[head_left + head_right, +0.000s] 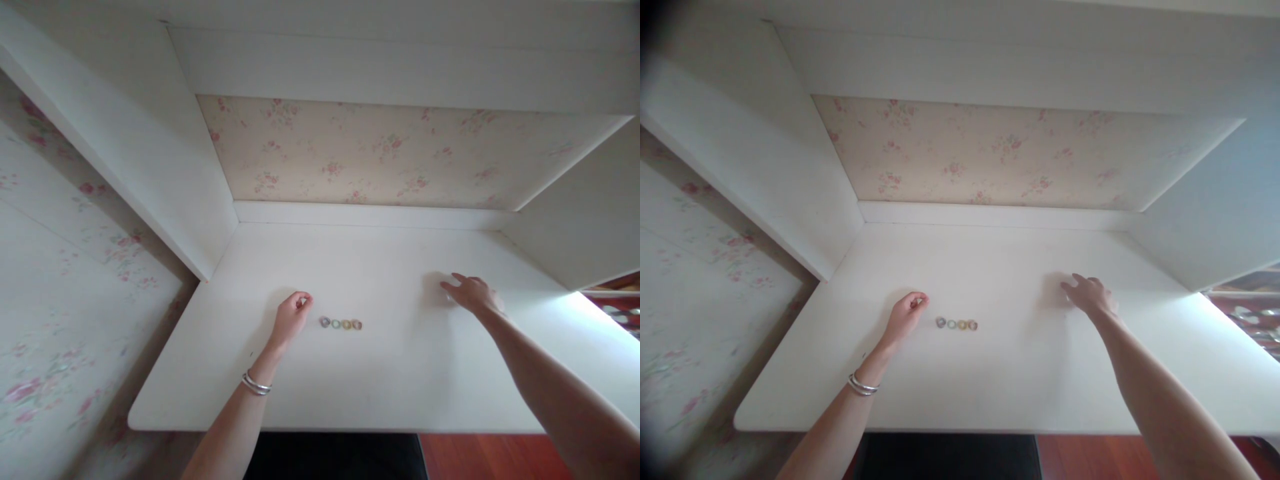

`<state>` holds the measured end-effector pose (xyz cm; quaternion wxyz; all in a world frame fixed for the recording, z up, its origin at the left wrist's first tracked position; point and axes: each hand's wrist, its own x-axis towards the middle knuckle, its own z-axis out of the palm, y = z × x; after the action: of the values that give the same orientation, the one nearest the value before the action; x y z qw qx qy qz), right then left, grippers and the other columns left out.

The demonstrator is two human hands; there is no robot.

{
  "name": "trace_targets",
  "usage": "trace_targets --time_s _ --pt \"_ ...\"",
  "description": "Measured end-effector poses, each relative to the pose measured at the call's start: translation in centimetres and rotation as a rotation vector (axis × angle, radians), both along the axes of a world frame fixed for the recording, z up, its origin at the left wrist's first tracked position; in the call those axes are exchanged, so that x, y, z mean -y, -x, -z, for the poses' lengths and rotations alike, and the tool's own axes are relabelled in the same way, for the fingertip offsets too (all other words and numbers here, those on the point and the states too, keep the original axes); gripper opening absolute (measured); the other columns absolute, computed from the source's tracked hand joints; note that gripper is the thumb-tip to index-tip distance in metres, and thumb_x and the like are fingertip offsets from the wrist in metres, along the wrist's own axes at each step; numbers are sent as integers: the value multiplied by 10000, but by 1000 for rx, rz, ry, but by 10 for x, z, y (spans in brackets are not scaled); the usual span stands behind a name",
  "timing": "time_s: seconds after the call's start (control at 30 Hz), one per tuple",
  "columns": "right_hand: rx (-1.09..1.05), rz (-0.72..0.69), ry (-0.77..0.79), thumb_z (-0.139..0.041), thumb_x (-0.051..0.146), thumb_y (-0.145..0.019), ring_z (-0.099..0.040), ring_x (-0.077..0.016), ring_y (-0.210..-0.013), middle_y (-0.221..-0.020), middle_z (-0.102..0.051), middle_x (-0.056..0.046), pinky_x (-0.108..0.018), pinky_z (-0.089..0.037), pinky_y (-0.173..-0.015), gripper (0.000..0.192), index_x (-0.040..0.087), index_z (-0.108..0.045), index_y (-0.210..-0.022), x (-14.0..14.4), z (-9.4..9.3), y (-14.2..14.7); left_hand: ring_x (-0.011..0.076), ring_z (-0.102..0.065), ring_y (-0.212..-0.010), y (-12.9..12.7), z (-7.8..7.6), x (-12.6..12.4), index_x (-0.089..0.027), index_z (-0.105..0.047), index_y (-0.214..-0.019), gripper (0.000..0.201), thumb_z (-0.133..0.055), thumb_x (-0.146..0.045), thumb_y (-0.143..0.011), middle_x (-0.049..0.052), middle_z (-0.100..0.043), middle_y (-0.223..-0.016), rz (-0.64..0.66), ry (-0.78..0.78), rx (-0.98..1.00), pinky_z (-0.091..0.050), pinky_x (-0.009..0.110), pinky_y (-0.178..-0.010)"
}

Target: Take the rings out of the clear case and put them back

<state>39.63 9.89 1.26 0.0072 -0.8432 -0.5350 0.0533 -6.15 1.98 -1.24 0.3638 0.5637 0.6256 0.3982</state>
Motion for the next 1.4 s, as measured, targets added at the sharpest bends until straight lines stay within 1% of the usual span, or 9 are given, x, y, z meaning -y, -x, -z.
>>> trace_targets --time_s 0.2,0.27,0.37,0.53,0.97,1.1,1.2,1.3,1.4 --pt "-179 -278 -179 -405 648 -814 -533 -300 -1112 -1248 -558 -108 -418 -398 -936 609 265 -544 -1267 17 -34 95 90 -447 -612 -23 -22 15 -194 -538 -1084 367 -570 -427 -802 -33 -462 -718 155 -64 204 -386 204 -567" --pt "-302 -407 -218 -396 631 -832 -541 -262 -1114 -1242 -574 -67 -377 -399 -955 572 274 -556 -1250 29 -41 138 114 -501 -746 -38 -32 20 -222 -471 -1202 539 -655 -425 -738 17 -520 -935 249 -120 171 -446 240 -667" --pt "-435 -522 -300 -417 591 -847 -547 -232 -1115 -1251 -571 -31 -353 -404 -965 504 300 -565 -1231 52 -47 194 200 -505 -989 -58 -42 20 -253 -341 -1328 855 -768 -420 -607 94 -426 -1248 324 -208 50 -475 348 -815" --pt "-534 -659 -337 -405 493 -894 -585 -205 -1049 -1253 -563 -13 -329 -447 -909 399 321 -564 -1218 84 -55 248 264 -423 -1181 -69 -44 14 -233 -243 -1370 946 -777 -258 -590 117 -365 -1320 319 -321 -45 -427 447 -963" --pt "-776 -569 -395 -388 444 -908 -541 -203 -1114 -1249 -564 -20 -341 -432 -947 379 303 -578 -1204 102 -60 247 209 -497 -1111 -71 -60 25 -232 -411 -1252 719 -707 -125 -605 71 -460 -1219 353 -332 49 -480 381 -947" --pt "-975 -368 -410 -420 483 -882 -580 -214 -1043 -1212 -589 -30 -358 -499 -856 404 292 -572 -1204 96 -61 235 223 -531 -1076 -65 -58 25 -234 -404 -1261 743 -757 -209 -607 82 -443 -1250 293 -271 66 -485 419 -932" --pt "-1321 -204 -419 -488 486 -850 -636 -199 -903 -1229 -571 -45 -334 -555 -720 399 270 -566 -1177 87 -57 219 236 -512 -1121 -55 -52 19 -228 -374 -1292 741 -736 -209 -645 101 -417 -1295 278 -249 112 -475 414 -940" --pt "-1721 27 -407 -563 387 -825 -669 -184 -815 -1209 -581 -58 -334 -575 -698 318 239 -577 -1105 77 -46 198 233 -493 -1153 -45 -40 4 -211 -340 -1310 755 -710 -154 -654 121 -412 -1307 293 -248 181 -453 391 -958" --pt "-1900 300 -406 -590 205 -790 -680 -174 -767 -1004 -668 -104 -277 -583 -693 170 138 -602 -946 68 -29 174 235 -497 -1149 -37 -25 -15 -195 -322 -1309 798 -726 -142 -623 138 -404 -1312 271 -225 195 -444 389 -956"
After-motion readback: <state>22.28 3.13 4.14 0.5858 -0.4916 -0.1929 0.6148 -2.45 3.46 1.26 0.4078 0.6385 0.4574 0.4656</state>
